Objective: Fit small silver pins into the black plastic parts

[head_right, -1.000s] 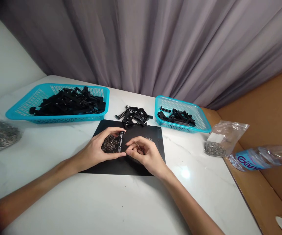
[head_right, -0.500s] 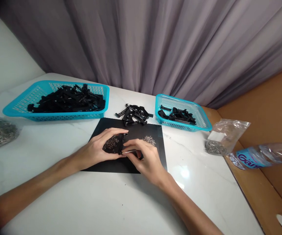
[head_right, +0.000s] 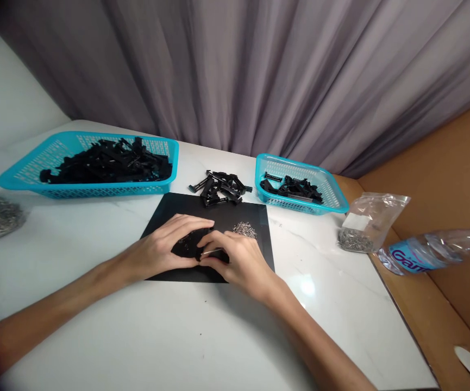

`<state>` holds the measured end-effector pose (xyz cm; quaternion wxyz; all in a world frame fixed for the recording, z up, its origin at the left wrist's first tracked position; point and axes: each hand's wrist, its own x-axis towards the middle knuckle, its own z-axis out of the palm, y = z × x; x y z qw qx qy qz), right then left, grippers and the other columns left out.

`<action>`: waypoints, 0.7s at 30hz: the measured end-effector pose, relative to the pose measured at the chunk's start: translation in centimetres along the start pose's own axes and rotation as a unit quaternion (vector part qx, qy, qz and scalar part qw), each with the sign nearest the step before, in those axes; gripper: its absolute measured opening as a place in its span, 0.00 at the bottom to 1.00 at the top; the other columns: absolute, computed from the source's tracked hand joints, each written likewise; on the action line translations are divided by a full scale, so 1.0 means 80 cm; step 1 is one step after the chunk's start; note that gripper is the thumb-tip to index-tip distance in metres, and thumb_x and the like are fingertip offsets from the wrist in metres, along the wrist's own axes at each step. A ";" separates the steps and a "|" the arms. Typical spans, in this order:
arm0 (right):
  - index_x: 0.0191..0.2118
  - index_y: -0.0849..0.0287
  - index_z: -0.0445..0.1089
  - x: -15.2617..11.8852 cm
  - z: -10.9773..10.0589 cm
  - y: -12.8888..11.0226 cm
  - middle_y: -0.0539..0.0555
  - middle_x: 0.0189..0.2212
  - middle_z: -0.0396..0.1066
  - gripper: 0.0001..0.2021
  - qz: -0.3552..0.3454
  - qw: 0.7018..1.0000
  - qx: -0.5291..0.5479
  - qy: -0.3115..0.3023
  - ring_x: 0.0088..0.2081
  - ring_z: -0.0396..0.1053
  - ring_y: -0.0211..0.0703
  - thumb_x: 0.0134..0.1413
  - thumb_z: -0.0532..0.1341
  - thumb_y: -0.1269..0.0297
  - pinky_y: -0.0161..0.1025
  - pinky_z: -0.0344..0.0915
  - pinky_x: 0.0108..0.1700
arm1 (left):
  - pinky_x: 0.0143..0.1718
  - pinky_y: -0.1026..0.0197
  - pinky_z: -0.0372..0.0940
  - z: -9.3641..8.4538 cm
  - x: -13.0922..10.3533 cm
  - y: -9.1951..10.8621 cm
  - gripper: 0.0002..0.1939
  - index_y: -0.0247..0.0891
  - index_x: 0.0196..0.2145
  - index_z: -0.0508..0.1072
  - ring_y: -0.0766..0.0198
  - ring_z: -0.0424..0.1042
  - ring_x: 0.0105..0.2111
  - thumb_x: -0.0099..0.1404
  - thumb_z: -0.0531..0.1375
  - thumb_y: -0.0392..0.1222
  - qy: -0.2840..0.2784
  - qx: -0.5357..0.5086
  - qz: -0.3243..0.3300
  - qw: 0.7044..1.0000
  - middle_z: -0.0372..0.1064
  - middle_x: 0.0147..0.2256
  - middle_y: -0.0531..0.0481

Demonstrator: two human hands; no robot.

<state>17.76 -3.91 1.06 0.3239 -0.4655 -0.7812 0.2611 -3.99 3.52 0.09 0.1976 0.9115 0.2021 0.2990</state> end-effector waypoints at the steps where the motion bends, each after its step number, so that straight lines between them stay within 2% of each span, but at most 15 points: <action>1: 0.45 0.51 0.69 0.001 0.001 0.002 0.47 0.36 0.81 0.08 0.019 1.000 0.013 0.005 0.35 0.75 0.42 0.62 0.67 0.63 0.39 0.65 0.35 | 0.58 0.46 0.64 0.001 0.000 0.000 0.26 0.43 0.59 0.68 0.49 0.72 0.54 0.64 0.65 0.36 0.005 0.006 0.008 1.000 0.74 0.54 0.45; 5: 0.37 0.52 0.60 0.005 0.005 0.008 0.48 0.35 0.80 0.18 0.085 0.989 0.118 0.033 0.28 0.71 0.40 0.55 0.72 0.57 0.38 0.60 0.30 | 0.55 0.48 0.67 0.000 0.000 0.003 0.29 0.42 0.61 0.66 0.50 0.73 0.52 0.63 0.66 0.37 0.034 0.032 0.032 0.998 0.75 0.51 0.44; 8: 0.35 0.52 0.54 0.007 0.006 0.011 0.50 0.35 0.80 0.24 0.113 0.966 0.233 0.018 0.28 0.72 0.39 0.51 0.73 0.54 0.36 0.57 0.28 | 0.54 0.47 0.68 -0.002 -0.001 0.005 0.29 0.41 0.61 0.65 0.49 0.73 0.51 0.63 0.66 0.37 0.043 0.042 0.054 0.997 0.75 0.50 0.43; 13: 0.34 0.53 0.54 0.008 0.012 0.015 0.50 0.32 0.79 0.28 0.134 0.927 0.349 -0.015 0.33 0.76 0.42 0.44 0.76 0.52 0.36 0.65 0.33 | 0.55 0.45 0.68 0.000 -0.002 0.003 0.28 0.39 0.61 0.66 0.48 0.74 0.52 0.64 0.66 0.38 0.031 0.049 0.076 0.995 0.75 0.52 0.41; 17: 0.34 0.54 0.57 0.009 0.016 0.016 0.50 0.33 0.78 0.28 0.144 0.920 0.364 -0.021 0.32 0.76 0.41 0.41 0.77 0.52 0.36 0.66 0.33 | 0.57 0.45 0.67 0.003 -0.003 0.000 0.26 0.39 0.60 0.67 0.49 0.75 0.52 0.65 0.66 0.39 0.030 0.045 0.092 0.994 0.75 0.53 0.41; 21: 0.40 0.55 0.65 0.008 0.003 0.008 0.49 0.32 0.78 0.24 0.137 0.949 0.282 -0.016 0.28 0.69 0.37 0.45 0.76 0.51 0.34 0.57 0.28 | 0.55 0.49 0.69 0.004 -0.005 0.000 0.31 0.41 0.58 0.67 0.50 0.75 0.51 0.60 0.71 0.42 0.048 0.013 0.003 0.999 0.76 0.51 0.44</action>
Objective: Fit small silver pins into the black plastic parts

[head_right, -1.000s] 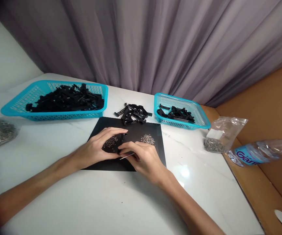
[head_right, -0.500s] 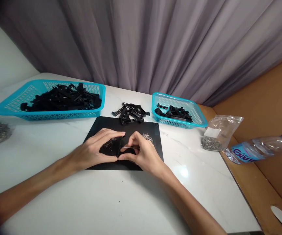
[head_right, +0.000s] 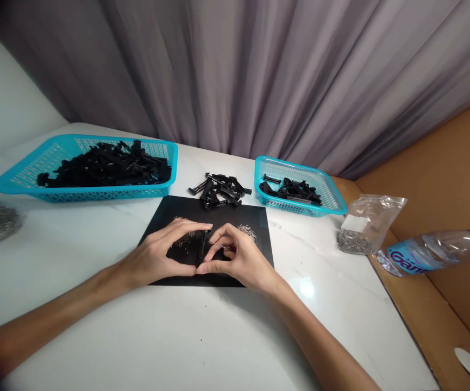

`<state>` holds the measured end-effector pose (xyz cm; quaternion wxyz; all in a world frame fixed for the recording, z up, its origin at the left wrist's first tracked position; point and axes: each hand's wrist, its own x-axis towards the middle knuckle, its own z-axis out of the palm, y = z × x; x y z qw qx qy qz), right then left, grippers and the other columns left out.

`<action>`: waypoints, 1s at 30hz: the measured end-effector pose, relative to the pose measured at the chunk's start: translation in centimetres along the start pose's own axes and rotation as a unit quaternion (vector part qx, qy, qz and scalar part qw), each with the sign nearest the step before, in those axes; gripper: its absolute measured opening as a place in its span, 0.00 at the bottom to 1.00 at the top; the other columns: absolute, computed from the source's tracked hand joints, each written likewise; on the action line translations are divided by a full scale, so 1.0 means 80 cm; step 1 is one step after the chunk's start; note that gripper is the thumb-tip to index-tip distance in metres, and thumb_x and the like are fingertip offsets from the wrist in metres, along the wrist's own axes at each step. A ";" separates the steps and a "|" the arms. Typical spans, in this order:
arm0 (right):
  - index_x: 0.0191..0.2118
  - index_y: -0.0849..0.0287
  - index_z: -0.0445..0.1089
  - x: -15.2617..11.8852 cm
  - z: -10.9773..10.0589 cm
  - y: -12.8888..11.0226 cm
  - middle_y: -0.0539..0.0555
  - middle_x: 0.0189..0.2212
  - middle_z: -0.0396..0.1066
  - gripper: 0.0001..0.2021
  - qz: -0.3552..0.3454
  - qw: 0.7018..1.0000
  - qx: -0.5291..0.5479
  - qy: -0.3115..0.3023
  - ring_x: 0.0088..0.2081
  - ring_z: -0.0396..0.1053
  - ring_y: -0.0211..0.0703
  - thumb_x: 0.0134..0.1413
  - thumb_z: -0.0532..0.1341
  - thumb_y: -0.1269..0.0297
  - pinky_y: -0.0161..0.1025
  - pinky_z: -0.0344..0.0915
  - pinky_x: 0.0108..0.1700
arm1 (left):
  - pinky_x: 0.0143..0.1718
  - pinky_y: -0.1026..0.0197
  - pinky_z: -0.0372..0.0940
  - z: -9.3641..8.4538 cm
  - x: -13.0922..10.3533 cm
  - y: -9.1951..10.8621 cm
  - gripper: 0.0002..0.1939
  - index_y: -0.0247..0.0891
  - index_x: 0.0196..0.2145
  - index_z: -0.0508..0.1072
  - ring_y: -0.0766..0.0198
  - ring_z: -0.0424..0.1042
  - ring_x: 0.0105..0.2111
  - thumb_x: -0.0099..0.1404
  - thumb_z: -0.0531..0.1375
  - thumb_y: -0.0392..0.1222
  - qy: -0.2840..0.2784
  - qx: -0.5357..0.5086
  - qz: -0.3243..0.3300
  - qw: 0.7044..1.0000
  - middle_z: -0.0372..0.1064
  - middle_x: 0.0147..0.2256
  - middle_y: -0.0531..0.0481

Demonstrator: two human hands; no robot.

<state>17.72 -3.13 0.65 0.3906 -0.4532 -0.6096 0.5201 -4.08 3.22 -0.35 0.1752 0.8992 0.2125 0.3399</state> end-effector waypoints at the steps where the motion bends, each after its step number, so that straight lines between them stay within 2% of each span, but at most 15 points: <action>1: 0.41 0.56 0.67 -0.002 -0.003 -0.005 0.49 0.32 0.78 0.22 -0.002 0.999 -0.036 0.009 0.28 0.67 0.36 0.48 0.75 0.50 0.34 0.56 0.28 | 0.55 0.50 0.69 0.000 0.000 0.000 0.32 0.42 0.58 0.67 0.51 0.75 0.50 0.59 0.72 0.44 -0.001 -0.010 -0.025 1.000 0.75 0.51 0.46; 3: 0.35 0.57 0.71 -0.008 -0.009 -0.016 0.51 0.33 0.76 0.16 -0.016 0.993 -0.106 0.045 0.30 0.68 0.38 0.58 0.68 0.49 0.36 0.58 0.30 | 0.55 0.53 0.70 -0.002 0.001 -0.001 0.34 0.44 0.57 0.68 0.53 0.76 0.50 0.57 0.73 0.48 0.000 -0.027 -0.059 0.998 0.74 0.51 0.47; 5: 0.29 0.58 0.72 -0.014 -0.012 -0.025 0.54 0.38 0.75 0.20 -0.056 0.980 -0.164 0.095 0.38 0.71 0.41 0.69 0.57 0.51 0.38 0.63 0.38 | 0.54 0.54 0.71 -0.005 0.003 -0.002 0.35 0.44 0.57 0.68 0.55 0.75 0.50 0.55 0.74 0.51 0.005 -0.039 -0.076 0.996 0.74 0.52 0.48; 8: 0.33 0.57 0.76 -0.019 -0.009 -0.028 0.57 0.46 0.72 0.22 -0.121 0.953 -0.230 0.155 0.49 0.69 0.46 0.74 0.51 0.56 0.43 0.63 0.52 | 0.55 0.56 0.71 -0.009 0.004 -0.004 0.34 0.44 0.56 0.69 0.57 0.75 0.50 0.55 0.74 0.51 0.018 -0.044 -0.093 0.995 0.73 0.52 0.49; 10: 0.37 0.56 0.78 -0.020 -0.004 -0.024 0.56 0.40 0.73 0.21 -0.126 0.953 -0.220 0.168 0.44 0.71 0.45 0.74 0.51 0.55 0.43 0.66 0.49 | 0.54 0.57 0.71 -0.011 0.003 -0.005 0.35 0.44 0.56 0.69 0.57 0.75 0.50 0.54 0.74 0.51 0.020 -0.045 -0.101 0.994 0.73 0.52 0.49; 12: 0.35 0.57 0.77 -0.019 0.002 -0.019 0.53 0.31 0.72 0.21 -0.113 0.969 -0.145 0.162 0.33 0.71 0.41 0.73 0.52 0.54 0.40 0.68 0.38 | 0.53 0.57 0.71 -0.011 0.002 -0.005 0.35 0.44 0.56 0.69 0.57 0.75 0.49 0.54 0.75 0.51 0.020 -0.046 -0.107 0.993 0.74 0.51 0.49; 14: 0.34 0.58 0.77 -0.017 0.008 -0.015 0.52 0.28 0.74 0.18 -0.098 0.984 -0.050 0.143 0.28 0.72 0.39 0.70 0.57 0.54 0.38 0.69 0.33 | 0.52 0.57 0.71 -0.011 0.001 -0.004 0.35 0.44 0.56 0.69 0.57 0.75 0.48 0.54 0.75 0.51 0.019 -0.045 -0.109 0.993 0.74 0.50 0.50; 17: 0.37 0.59 0.78 -0.014 0.016 -0.012 0.53 0.30 0.78 0.12 -0.096 0.988 0.031 0.120 0.30 0.77 0.40 0.66 0.63 0.56 0.38 0.74 0.36 | 0.51 0.57 0.71 -0.011 0.001 -0.003 0.33 0.44 0.55 0.69 0.57 0.75 0.47 0.55 0.74 0.48 0.016 -0.043 -0.107 0.993 0.74 0.49 0.50; 24: 0.40 0.59 0.79 -0.012 0.021 -0.008 0.54 0.31 0.80 0.11 -0.096 0.991 0.038 0.084 0.33 0.79 0.42 0.66 0.63 0.58 0.39 0.75 0.38 | 0.50 0.58 0.71 -0.011 0.001 -0.002 0.31 0.44 0.55 0.69 0.58 0.75 0.47 0.56 0.73 0.42 0.007 -0.035 -0.114 0.993 0.74 0.48 0.50; 30: 0.38 0.59 0.79 -0.010 0.019 -0.010 0.53 0.29 0.80 0.12 -0.117 0.984 0.057 0.120 0.30 0.78 0.40 0.67 0.62 0.58 0.38 0.75 0.36 | 0.49 0.57 0.72 -0.011 0.004 0.000 0.31 0.43 0.54 0.71 0.57 0.76 0.45 0.54 0.73 0.45 0.025 -0.043 -0.128 0.991 0.75 0.47 0.50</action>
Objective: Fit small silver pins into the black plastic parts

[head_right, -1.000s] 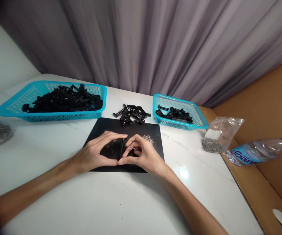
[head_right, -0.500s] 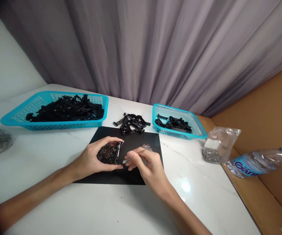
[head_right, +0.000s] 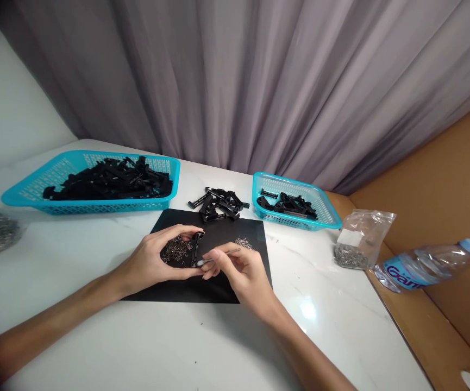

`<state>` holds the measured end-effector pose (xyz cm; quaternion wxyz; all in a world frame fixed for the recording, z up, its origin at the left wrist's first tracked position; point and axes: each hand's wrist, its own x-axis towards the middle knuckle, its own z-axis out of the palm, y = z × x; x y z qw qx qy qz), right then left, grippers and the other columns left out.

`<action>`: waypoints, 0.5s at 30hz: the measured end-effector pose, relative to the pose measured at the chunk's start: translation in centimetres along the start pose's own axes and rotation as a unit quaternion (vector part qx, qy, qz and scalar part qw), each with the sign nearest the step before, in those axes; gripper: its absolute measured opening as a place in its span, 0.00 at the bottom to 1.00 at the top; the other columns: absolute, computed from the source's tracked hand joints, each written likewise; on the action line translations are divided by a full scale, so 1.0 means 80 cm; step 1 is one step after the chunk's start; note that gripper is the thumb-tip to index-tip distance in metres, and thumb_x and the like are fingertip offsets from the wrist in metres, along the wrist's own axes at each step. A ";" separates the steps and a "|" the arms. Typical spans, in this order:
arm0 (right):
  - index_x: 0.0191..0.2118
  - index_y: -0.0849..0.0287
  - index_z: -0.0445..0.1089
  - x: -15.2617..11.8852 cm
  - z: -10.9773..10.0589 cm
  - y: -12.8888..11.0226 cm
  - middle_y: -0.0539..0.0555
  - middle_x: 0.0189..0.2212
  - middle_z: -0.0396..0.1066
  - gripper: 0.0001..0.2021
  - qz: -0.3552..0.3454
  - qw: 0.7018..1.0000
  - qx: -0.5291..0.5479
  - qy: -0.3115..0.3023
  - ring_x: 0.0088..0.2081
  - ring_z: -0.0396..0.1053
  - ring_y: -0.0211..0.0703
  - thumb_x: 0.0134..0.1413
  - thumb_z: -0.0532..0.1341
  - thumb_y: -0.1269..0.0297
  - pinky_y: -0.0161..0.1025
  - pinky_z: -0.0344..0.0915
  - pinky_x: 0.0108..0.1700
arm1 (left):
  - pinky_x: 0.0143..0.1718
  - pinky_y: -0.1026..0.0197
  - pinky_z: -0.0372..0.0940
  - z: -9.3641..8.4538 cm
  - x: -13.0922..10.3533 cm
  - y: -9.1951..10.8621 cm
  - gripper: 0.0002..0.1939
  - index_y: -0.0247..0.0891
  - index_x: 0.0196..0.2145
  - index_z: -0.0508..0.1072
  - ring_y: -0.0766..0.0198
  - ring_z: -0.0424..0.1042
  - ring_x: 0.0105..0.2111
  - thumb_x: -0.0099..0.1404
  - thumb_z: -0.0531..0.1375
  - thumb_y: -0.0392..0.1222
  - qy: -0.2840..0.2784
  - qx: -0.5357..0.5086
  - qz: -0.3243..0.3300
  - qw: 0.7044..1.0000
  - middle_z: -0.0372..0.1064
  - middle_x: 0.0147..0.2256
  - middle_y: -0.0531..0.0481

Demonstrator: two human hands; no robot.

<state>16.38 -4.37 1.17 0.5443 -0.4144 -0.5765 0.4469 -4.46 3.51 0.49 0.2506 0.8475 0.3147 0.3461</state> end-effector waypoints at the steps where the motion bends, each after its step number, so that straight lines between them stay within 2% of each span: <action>1: 0.38 0.59 0.79 0.000 0.000 0.001 0.53 0.29 0.80 0.11 0.004 1.000 0.003 -0.006 0.30 0.78 0.40 0.66 0.63 0.58 0.38 0.75 0.36 | 0.49 0.57 0.72 0.000 0.000 0.001 0.31 0.43 0.54 0.71 0.57 0.76 0.45 0.54 0.73 0.45 -0.001 -0.001 -0.002 1.000 0.75 0.46 0.50; 5: 0.39 0.59 0.79 -0.002 0.001 0.004 0.54 0.30 0.80 0.11 0.018 0.999 0.007 -0.025 0.30 0.78 0.40 0.67 0.63 0.58 0.38 0.75 0.36 | 0.49 0.57 0.72 0.004 -0.001 0.002 0.30 0.43 0.53 0.71 0.57 0.76 0.45 0.54 0.73 0.41 -0.007 -0.006 -0.012 1.000 0.76 0.46 0.50; 10: 0.38 0.59 0.78 -0.002 -0.001 0.006 0.53 0.28 0.79 0.12 0.004 1.000 0.026 0.001 0.29 0.78 0.41 0.67 0.62 0.57 0.39 0.74 0.36 | 0.48 0.57 0.73 0.005 -0.001 0.003 0.31 0.42 0.53 0.72 0.57 0.76 0.44 0.53 0.74 0.46 0.005 -0.031 -0.026 0.999 0.77 0.45 0.50; 15: 0.38 0.60 0.79 -0.001 -0.002 0.006 0.55 0.30 0.80 0.12 0.018 0.999 0.020 -0.024 0.29 0.78 0.41 0.66 0.63 0.57 0.39 0.74 0.36 | 0.48 0.57 0.73 0.006 -0.002 0.003 0.30 0.42 0.53 0.72 0.57 0.76 0.44 0.53 0.73 0.43 -0.002 -0.022 -0.024 0.999 0.76 0.45 0.50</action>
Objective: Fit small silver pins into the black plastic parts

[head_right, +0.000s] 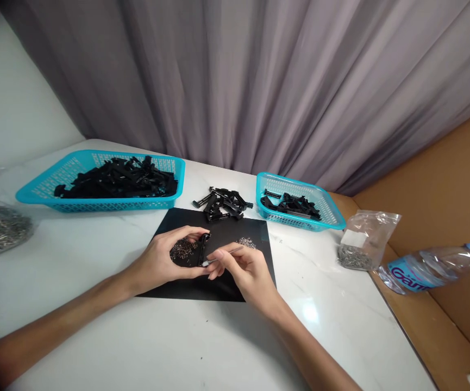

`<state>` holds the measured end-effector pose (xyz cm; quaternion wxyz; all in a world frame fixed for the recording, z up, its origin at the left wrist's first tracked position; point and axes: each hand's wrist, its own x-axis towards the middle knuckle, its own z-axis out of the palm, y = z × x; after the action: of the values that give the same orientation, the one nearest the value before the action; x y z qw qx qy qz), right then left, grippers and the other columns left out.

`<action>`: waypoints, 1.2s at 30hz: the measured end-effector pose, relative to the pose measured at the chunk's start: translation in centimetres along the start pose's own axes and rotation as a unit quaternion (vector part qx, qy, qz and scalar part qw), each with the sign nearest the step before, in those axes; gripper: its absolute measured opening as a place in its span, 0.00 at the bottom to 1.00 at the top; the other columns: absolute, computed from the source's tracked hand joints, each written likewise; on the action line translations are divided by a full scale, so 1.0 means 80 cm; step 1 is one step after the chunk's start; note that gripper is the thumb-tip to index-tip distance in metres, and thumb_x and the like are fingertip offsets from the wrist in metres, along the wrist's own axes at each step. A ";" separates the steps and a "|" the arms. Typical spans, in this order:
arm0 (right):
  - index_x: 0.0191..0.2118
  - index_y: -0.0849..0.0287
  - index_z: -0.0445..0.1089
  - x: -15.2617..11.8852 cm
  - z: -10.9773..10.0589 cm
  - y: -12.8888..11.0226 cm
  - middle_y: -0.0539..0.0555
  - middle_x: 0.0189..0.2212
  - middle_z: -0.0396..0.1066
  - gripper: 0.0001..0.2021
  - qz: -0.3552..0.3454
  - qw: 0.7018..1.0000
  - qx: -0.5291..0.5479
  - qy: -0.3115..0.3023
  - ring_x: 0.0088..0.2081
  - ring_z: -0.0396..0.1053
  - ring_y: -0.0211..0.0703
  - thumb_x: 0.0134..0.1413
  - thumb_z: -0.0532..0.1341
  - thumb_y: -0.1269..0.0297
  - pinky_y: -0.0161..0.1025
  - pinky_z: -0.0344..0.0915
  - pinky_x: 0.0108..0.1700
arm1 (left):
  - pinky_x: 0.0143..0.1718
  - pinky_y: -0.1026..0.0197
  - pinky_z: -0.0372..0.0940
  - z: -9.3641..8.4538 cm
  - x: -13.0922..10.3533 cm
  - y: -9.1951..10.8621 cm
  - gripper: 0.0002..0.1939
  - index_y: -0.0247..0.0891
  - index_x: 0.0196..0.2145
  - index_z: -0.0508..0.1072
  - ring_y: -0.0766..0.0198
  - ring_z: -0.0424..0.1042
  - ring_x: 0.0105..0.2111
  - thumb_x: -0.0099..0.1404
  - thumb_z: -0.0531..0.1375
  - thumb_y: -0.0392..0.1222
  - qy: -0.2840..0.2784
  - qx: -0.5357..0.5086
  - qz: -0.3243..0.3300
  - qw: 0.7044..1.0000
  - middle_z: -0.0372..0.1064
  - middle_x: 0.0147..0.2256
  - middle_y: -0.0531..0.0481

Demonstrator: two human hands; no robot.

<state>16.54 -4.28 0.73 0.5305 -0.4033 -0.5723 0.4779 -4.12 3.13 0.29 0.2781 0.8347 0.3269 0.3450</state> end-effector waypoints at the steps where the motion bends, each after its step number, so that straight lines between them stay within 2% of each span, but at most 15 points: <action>1: 0.38 0.60 0.79 0.000 0.000 0.000 0.55 0.30 0.80 0.12 0.003 1.000 -0.004 -0.003 0.29 0.78 0.41 0.66 0.63 0.57 0.39 0.74 0.36 | 0.48 0.56 0.73 0.000 -0.001 0.000 0.29 0.42 0.53 0.72 0.57 0.76 0.44 0.53 0.73 0.43 0.000 0.004 0.002 1.000 0.76 0.46 0.49; 8: 0.41 0.59 0.80 -0.004 0.006 0.001 0.55 0.32 0.79 0.15 0.004 0.999 -0.028 -0.032 0.30 0.78 0.42 0.67 0.61 0.54 0.42 0.75 0.36 | 0.52 0.52 0.72 0.001 -0.006 -0.004 0.31 0.41 0.55 0.71 0.54 0.76 0.46 0.53 0.71 0.41 0.034 0.044 0.037 0.998 0.77 0.46 0.48; 11: 0.41 0.58 0.80 -0.003 0.003 -0.007 0.55 0.32 0.79 0.16 0.004 0.998 -0.046 -0.039 0.31 0.77 0.43 0.68 0.60 0.53 0.43 0.74 0.38 | 0.49 0.54 0.74 -0.001 -0.003 0.000 0.30 0.42 0.53 0.71 0.55 0.77 0.45 0.53 0.72 0.43 0.015 0.036 0.021 0.999 0.77 0.46 0.49; 12: 0.40 0.57 0.80 -0.001 -0.001 -0.012 0.54 0.32 0.79 0.16 -0.007 0.998 -0.064 -0.027 0.33 0.76 0.43 0.69 0.59 0.53 0.43 0.74 0.39 | 0.48 0.54 0.74 -0.002 -0.002 0.001 0.30 0.43 0.53 0.71 0.55 0.77 0.45 0.54 0.72 0.45 0.004 0.031 0.011 0.999 0.77 0.46 0.50; 14: 0.36 0.57 0.78 0.004 -0.016 -0.020 0.54 0.32 0.76 0.19 -0.050 0.991 -0.118 0.036 0.36 0.74 0.44 0.71 0.55 0.53 0.43 0.72 0.42 | 0.50 0.54 0.74 -0.005 0.002 0.003 0.30 0.44 0.53 0.71 0.55 0.77 0.46 0.55 0.72 0.50 -0.010 0.024 -0.005 1.000 0.76 0.47 0.50; 16: 0.34 0.56 0.73 0.012 -0.039 -0.025 0.54 0.33 0.72 0.21 -0.106 0.969 -0.187 0.123 0.38 0.71 0.43 0.74 0.50 0.54 0.43 0.69 0.44 | 0.54 0.52 0.73 -0.007 0.006 0.003 0.30 0.44 0.53 0.71 0.54 0.77 0.49 0.56 0.72 0.54 -0.013 0.017 -0.016 1.000 0.76 0.49 0.49; 18: 0.33 0.56 0.69 0.020 -0.067 -0.025 0.54 0.33 0.67 0.21 -0.141 0.938 -0.280 0.150 0.38 0.67 0.44 0.75 0.47 0.55 0.44 0.66 0.46 | 0.56 0.51 0.72 -0.009 0.009 0.000 0.30 0.45 0.54 0.71 0.54 0.76 0.50 0.57 0.71 0.55 -0.009 0.014 -0.024 1.000 0.76 0.49 0.49; 20: 0.35 0.56 0.70 0.025 -0.092 -0.019 0.55 0.34 0.65 0.20 -0.127 0.920 -0.356 0.101 0.39 0.66 0.46 0.75 0.48 0.56 0.45 0.66 0.45 | 0.56 0.49 0.72 -0.010 0.010 -0.002 0.31 0.44 0.55 0.70 0.53 0.77 0.50 0.57 0.70 0.57 -0.005 0.018 -0.029 0.999 0.76 0.50 0.48; 23: 0.47 0.55 0.74 0.025 -0.114 -0.011 0.58 0.42 0.64 0.15 -0.092 0.903 -0.420 0.008 0.44 0.67 0.48 0.74 0.51 0.58 0.48 0.67 0.49 | 0.57 0.48 0.72 -0.010 0.010 -0.004 0.32 0.45 0.56 0.70 0.53 0.76 0.50 0.58 0.69 0.58 -0.008 0.033 -0.031 0.999 0.75 0.51 0.48; 26: 0.56 0.52 0.73 0.020 -0.114 -0.010 0.58 0.46 0.64 0.15 -0.088 0.883 -0.458 -0.048 0.46 0.68 0.49 0.72 0.54 0.61 0.49 0.69 0.51 | 0.58 0.48 0.71 -0.009 0.010 -0.001 0.32 0.46 0.57 0.69 0.52 0.76 0.51 0.59 0.69 0.58 -0.015 0.045 -0.029 0.998 0.74 0.53 0.48; 30: 0.60 0.50 0.72 0.014 -0.100 -0.010 0.60 0.51 0.65 0.17 -0.106 0.845 -0.511 -0.117 0.49 0.68 0.51 0.70 0.57 0.61 0.52 0.69 0.52 | 0.57 0.48 0.72 -0.009 0.010 0.003 0.33 0.46 0.57 0.69 0.51 0.76 0.52 0.58 0.69 0.60 -0.018 0.059 -0.033 0.998 0.75 0.53 0.48; 33: 0.59 0.53 0.73 0.015 -0.091 -0.001 0.61 0.51 0.67 0.16 -0.130 0.818 -0.546 -0.122 0.49 0.68 0.53 0.69 0.58 0.65 0.53 0.69 0.49 | 0.58 0.48 0.71 -0.011 0.012 0.004 0.33 0.46 0.57 0.69 0.51 0.75 0.53 0.58 0.69 0.60 -0.017 0.066 -0.040 0.997 0.75 0.53 0.48; 36: 0.50 0.54 0.77 0.020 -0.086 0.014 0.59 0.47 0.71 0.11 -0.159 0.826 -0.533 -0.092 0.46 0.69 0.51 0.68 0.59 0.69 0.50 0.68 0.46 | 0.58 0.49 0.71 -0.011 0.013 0.002 0.33 0.46 0.56 0.69 0.51 0.75 0.53 0.58 0.69 0.61 -0.014 0.067 -0.037 0.997 0.75 0.53 0.48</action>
<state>23.16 -1.65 -0.11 0.2463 -0.4809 -0.8404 0.0424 -4.16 4.02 1.38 0.2389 0.8434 0.3760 0.3004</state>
